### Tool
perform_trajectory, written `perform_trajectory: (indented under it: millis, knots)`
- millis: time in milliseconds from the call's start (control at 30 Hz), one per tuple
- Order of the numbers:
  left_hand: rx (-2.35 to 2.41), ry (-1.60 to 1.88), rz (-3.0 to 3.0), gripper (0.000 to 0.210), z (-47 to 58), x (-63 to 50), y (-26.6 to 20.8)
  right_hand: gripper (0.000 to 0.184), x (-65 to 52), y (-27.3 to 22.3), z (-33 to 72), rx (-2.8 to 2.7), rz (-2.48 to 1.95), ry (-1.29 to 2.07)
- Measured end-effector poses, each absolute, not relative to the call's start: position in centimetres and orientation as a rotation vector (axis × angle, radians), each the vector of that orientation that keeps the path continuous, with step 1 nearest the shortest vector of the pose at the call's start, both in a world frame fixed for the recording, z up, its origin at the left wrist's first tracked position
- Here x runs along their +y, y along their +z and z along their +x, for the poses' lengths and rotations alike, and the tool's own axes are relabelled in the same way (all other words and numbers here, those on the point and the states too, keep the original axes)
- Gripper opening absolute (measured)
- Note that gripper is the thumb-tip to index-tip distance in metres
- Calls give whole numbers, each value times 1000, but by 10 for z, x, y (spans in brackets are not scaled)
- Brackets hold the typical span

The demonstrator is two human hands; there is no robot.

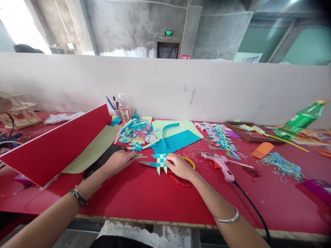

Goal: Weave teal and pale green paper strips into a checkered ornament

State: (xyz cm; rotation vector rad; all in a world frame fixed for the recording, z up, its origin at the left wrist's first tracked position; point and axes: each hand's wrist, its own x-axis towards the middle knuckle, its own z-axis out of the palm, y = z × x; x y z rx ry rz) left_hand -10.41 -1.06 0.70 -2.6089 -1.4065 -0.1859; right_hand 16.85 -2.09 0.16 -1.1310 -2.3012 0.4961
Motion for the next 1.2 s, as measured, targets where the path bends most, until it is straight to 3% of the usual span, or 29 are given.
perform_trajectory:
  millis: [333, 467, 833, 1200]
  knots:
    - [-1689, -200, -2474, 39, -71, 26, 17, 28, -28, 4, 165, -2356, -999, 523]
    - [-1775, -140, -2420, 53, -57, 40, 5, 26, -29, 5, 165, -2362, -979, 553]
    - [-1536, -1, -2447, 21, -57, 52, -1, 27, -26, 1, 164, -2368, -951, 533]
    - [-1451, -114, -2396, 25, -68, 54, 30, 26, -27, 3, 163, -2361, -988, 585]
